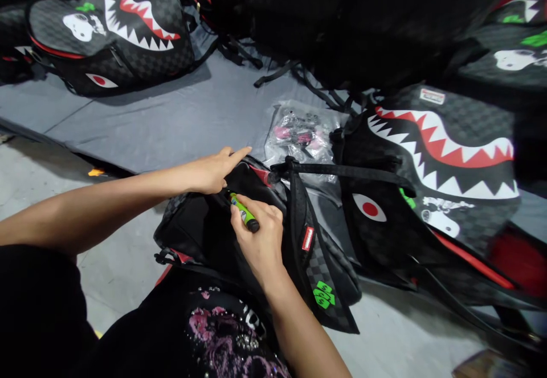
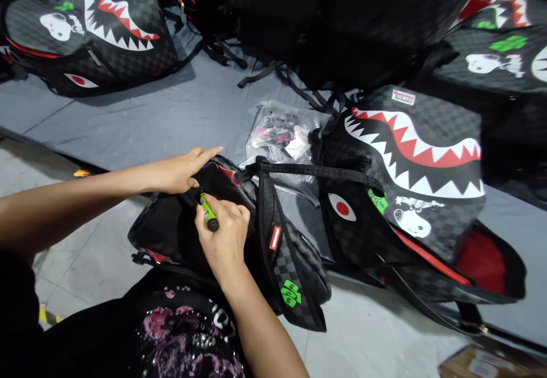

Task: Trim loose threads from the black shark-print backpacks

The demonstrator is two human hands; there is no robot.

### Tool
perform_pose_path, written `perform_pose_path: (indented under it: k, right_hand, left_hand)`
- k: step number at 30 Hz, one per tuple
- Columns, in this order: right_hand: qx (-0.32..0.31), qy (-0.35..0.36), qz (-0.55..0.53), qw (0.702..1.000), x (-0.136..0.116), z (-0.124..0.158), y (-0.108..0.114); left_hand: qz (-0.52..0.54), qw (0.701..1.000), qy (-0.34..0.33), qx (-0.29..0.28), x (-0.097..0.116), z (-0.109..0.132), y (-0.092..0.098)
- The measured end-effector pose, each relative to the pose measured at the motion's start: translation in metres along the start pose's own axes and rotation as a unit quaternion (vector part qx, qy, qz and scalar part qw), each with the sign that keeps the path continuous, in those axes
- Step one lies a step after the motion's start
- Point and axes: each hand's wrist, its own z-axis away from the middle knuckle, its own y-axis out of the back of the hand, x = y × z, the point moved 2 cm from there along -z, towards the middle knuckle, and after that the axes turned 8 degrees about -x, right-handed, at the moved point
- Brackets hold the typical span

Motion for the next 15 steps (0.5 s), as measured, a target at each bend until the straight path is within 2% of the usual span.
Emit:
perform_pose_path:
  k: [3,5,7,9,12,13,14,15]
  right_hand:
    - [-0.012,0.002,-0.024,1.000,-0.003,0.001,-0.001]
    - [-0.014,0.000,-0.026,1.000,-0.008,0.005,0.010]
    - [-0.011,0.021,-0.034,0.999,-0.014,0.010,0.034]
    - [0.035,0.044,-0.045,0.997,-0.014,0.015,0.069]
    - [0.196,0.008,0.018,0.980,0.018,0.012,0.121]
    - [0.217,-0.026,0.058,0.974,0.038,0.007,0.132]
    - [0.182,-0.063,0.096,0.977,0.061,-0.002,0.137]
    - [0.111,-0.103,0.126,0.980,0.086,-0.012,0.138]
  left_hand:
    - [0.000,1.000,-0.001,0.010,-0.001,0.001,0.000]
    - [0.006,1.000,-0.004,0.016,-0.004,0.001,-0.002]
    - [0.009,1.000,-0.011,0.018,-0.007,0.000,-0.003]
    - [0.013,0.999,-0.025,0.023,-0.011,-0.001,-0.005]
    - [0.022,0.999,-0.035,0.027,-0.014,-0.002,-0.006]
    - [0.024,0.999,-0.036,0.028,-0.015,-0.002,-0.007]
    - [0.025,0.999,-0.037,0.028,-0.015,-0.002,-0.007]
    - [0.025,0.999,-0.038,0.028,-0.015,-0.002,-0.007]
